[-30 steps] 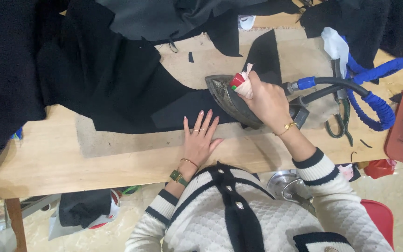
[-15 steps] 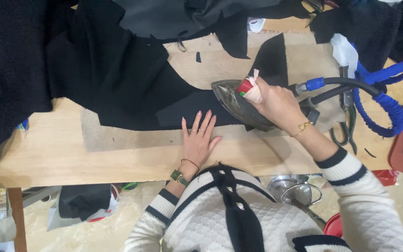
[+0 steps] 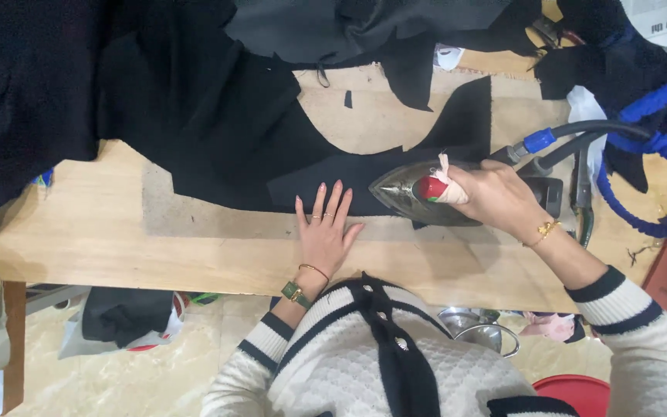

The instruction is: The person irons a piece of black fabric on a wooden table, then uses scissors to trim the edges. They continue to iron the fabric, adjusting its position as needed.

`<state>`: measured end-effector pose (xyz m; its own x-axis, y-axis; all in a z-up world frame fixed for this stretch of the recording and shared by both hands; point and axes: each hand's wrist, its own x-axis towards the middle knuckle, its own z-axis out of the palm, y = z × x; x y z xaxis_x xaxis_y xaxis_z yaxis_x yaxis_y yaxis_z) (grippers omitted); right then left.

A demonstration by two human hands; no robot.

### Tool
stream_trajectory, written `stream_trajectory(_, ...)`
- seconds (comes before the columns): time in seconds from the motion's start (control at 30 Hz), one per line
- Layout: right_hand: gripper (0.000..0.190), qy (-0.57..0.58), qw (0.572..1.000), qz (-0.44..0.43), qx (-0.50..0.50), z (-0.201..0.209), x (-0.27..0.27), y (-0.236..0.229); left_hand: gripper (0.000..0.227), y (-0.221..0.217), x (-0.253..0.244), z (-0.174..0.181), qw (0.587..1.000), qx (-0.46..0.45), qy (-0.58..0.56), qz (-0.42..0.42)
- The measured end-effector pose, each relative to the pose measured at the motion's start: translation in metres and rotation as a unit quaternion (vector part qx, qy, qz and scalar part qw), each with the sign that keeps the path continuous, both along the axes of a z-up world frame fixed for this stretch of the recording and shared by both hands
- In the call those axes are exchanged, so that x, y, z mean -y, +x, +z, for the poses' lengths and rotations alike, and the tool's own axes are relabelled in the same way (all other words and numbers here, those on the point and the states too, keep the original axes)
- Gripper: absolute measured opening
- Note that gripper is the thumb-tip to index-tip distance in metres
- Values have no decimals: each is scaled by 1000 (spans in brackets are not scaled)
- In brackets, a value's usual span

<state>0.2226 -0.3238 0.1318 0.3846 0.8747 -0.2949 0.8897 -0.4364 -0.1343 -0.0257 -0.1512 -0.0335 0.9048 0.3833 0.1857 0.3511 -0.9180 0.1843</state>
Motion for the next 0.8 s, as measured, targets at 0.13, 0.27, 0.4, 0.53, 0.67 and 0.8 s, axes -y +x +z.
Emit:
stream_trajectory(0.13,21,18,999,-5,29,-15,4,2,68,1,-1,3,1000,5,-10,20)
stream_trajectory(0.27,30,39,999,-15,30,-22,-2,0,68,1,-1,6,1000,3,-9,19)
stream_trajectory(0.4,25,63,997,-22,30,-24,-17,1,70,2,-2,6,1000,11,-12,24)
stream_trajectory(0.53,23,88,995,4,47,-15,-35,0,71,1,-2,8,999,0,-28,28)
stream_trajectory(0.67,19,101,992,6,70,-19,-46,11,73,0,-2,10,999,-16,-36,22)
stream_trajectory(0.8,20,125,987,61,74,-25,-44,23,73,0,-1,15,998,-36,-48,25)
